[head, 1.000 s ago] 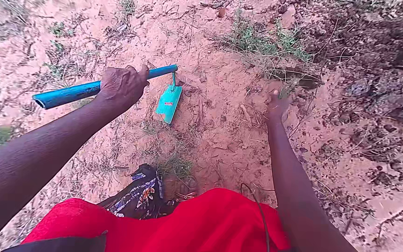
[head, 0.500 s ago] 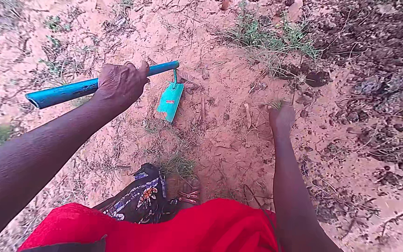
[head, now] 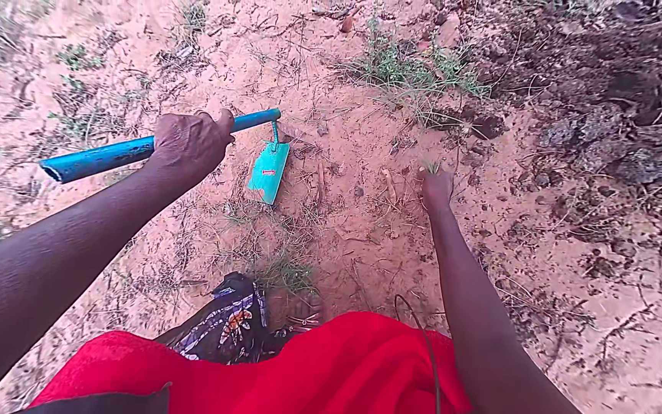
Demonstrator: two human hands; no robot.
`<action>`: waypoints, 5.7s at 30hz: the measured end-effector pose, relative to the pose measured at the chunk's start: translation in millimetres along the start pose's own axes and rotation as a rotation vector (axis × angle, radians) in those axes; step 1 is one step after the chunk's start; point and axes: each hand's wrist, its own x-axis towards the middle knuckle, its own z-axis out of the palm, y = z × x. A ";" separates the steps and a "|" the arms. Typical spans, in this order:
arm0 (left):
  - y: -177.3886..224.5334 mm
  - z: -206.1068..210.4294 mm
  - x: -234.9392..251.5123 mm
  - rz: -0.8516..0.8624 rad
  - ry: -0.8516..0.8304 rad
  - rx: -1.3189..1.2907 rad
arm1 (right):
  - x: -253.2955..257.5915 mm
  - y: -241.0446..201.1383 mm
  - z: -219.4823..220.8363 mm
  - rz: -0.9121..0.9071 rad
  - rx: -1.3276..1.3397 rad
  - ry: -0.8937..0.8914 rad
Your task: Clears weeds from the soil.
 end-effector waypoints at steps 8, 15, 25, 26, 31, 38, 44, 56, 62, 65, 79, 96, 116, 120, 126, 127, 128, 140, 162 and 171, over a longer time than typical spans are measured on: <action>0.2 0.7 1.4 0.000 -0.010 0.001 | -27.8 19.7 4.2 -0.016 0.258 0.057; 0.8 -2.2 1.2 0.000 -0.013 -0.010 | -141.4 -26.5 51.5 -0.204 -0.191 -0.344; 1.7 2.0 0.9 -0.012 0.009 -0.003 | 1.8 -69.8 14.7 -0.159 -0.344 0.109; 2.0 2.0 0.8 -0.011 0.013 -0.001 | 12.6 -78.3 16.2 -0.140 -0.351 0.128; -2.0 3.4 2.0 0.002 -0.002 -0.006 | 31.2 -99.5 28.3 -0.124 -0.307 0.151; -0.6 1.5 1.6 -0.002 -0.004 0.004 | 12.7 -74.2 26.2 -0.141 -0.306 -0.016; -1.7 0.9 0.8 0.008 0.006 -0.007 | -42.5 -31.3 31.3 -0.033 -0.131 0.075; 0.8 -0.5 2.4 -0.017 -0.006 0.002 | -2.8 -103.8 25.1 -0.234 -0.178 0.128; -6.2 4.6 5.6 -0.012 -0.004 0.010 | 44.1 -126.7 54.7 -0.699 -0.682 0.066; -4.7 3.3 5.2 -0.016 -0.009 0.006 | 46.3 -113.4 64.0 -0.829 -0.564 -0.015; -2.9 -1.3 0.6 0.013 0.003 -0.080 | -79.1 -40.9 45.7 -0.068 0.332 -0.098; -8.9 10.5 8.5 0.004 0.053 -0.033 | 69.5 -166.2 84.0 -0.661 -0.694 -0.042; -8.0 2.6 3.3 0.013 -0.008 -0.057 | -68.2 -35.1 58.0 -0.348 -0.144 -0.274; -4.7 -0.9 -0.3 0.015 -0.014 -0.076 | -84.8 -35.8 9.4 -0.447 0.042 -0.046; 1.8 -3.0 -0.6 -0.007 -0.015 -0.070 | -31.1 -64.5 2.4 -0.224 -0.261 -0.014; 1.6 -3.1 0.1 -0.013 -0.010 -0.064 | -23.8 -75.5 7.3 -0.219 -0.294 0.015; 2.0 -2.5 0.5 -0.014 -0.011 -0.058 | -18.2 -87.2 12.3 -0.212 -0.329 0.047; -3.4 -0.1 3.5 -0.024 -0.042 -0.054 | 77.9 -114.7 58.7 -0.489 0.076 0.067; -2.6 -2.5 2.4 -0.004 -0.009 -0.065 | -32.9 -55.0 -0.7 -0.326 0.202 -0.072; -0.6 5.5 6.5 -0.045 0.013 -0.057 | 64.5 -175.3 132.4 -0.937 -0.772 -0.311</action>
